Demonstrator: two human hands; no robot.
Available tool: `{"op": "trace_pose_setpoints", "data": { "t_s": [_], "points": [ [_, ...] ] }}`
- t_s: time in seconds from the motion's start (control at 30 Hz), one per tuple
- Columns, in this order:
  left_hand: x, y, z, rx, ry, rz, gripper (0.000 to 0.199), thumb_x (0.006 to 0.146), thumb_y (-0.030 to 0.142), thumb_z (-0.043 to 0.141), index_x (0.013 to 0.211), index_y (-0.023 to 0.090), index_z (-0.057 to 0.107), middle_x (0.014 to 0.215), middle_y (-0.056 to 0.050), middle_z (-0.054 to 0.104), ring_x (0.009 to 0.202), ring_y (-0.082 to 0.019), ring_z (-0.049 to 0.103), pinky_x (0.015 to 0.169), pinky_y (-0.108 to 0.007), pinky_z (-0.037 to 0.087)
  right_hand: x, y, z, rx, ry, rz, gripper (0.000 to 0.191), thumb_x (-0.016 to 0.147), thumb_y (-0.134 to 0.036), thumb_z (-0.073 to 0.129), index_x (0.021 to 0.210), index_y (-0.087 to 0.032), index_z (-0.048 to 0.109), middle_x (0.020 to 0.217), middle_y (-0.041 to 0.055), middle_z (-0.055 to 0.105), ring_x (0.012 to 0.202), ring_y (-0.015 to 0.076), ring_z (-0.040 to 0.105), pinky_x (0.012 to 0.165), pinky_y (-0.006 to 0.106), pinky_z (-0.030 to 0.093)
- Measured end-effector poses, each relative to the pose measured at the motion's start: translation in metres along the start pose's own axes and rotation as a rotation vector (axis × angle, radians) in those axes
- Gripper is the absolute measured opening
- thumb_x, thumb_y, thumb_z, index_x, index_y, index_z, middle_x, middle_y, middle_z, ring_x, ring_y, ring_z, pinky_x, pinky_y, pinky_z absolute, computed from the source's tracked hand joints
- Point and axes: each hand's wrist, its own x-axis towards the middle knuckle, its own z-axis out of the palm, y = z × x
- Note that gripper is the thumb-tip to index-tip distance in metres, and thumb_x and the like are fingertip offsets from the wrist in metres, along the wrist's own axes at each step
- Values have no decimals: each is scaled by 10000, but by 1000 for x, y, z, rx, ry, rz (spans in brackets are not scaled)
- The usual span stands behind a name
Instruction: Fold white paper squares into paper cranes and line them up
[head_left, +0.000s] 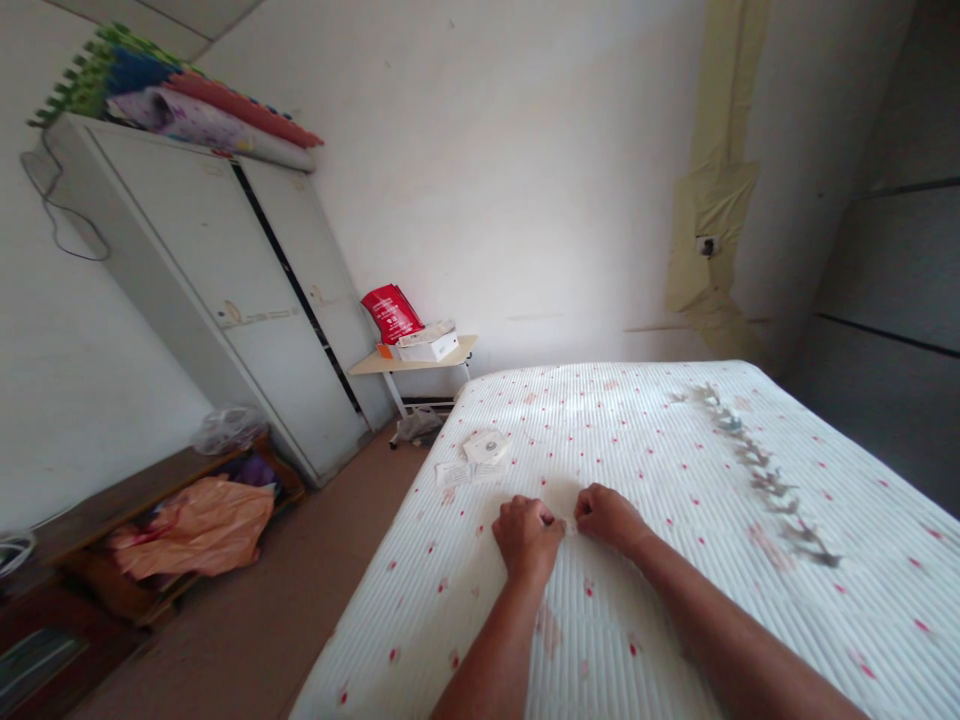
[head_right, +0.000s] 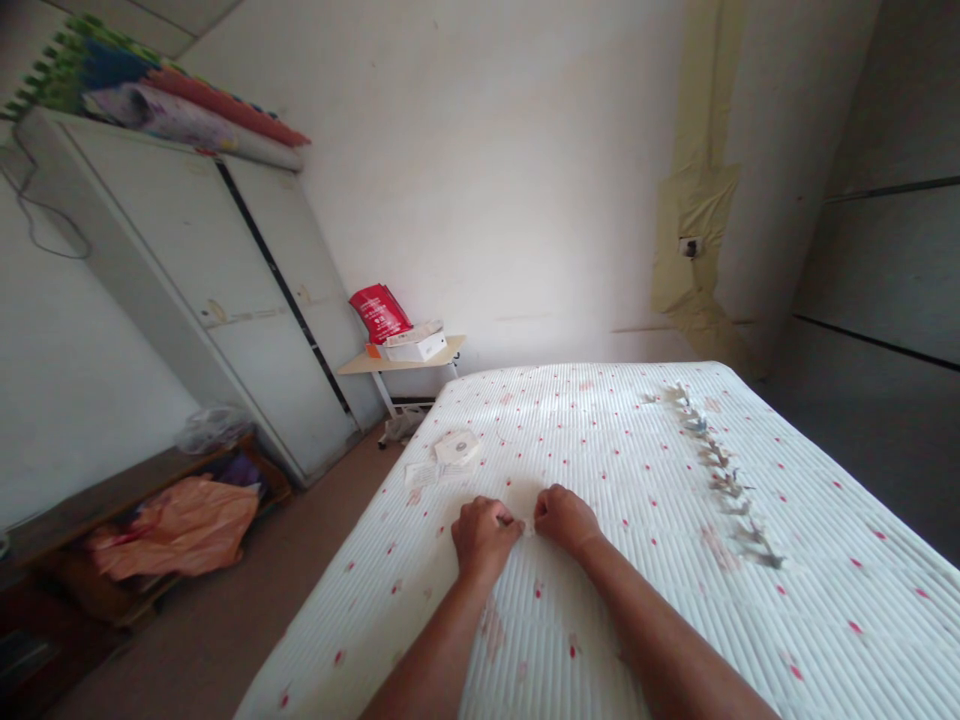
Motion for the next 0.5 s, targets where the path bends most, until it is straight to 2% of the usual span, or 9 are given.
{"op": "trace_pose_setpoints", "data": {
  "t_s": [0.2,0.37,0.5],
  "points": [
    [2,2,0,12,-5,-32,59,714,272,601,744,271,652,902,18,628,926,-181,526,761,-292,357,1,2,1,6,-8,-2,136,633,-113,551,669,-166,671,739,36,644,674,126,573,568,196,339],
    [1,1,-1,-3,-14,-27,148,732,174,554,775,271,657,925,15,634,939,-172,529,778,-279,356,1,2,1,13,-15,5,131,633,-124,558,683,-166,672,748,35,645,666,123,574,555,193,338],
    [0,1,-2,-13,-13,-29,155,742,184,534,767,274,659,921,13,635,937,-176,529,781,-287,356,1,2,1,17,-16,2,135,633,-118,552,670,-172,670,732,28,645,667,121,575,566,194,341]
  ]
}}
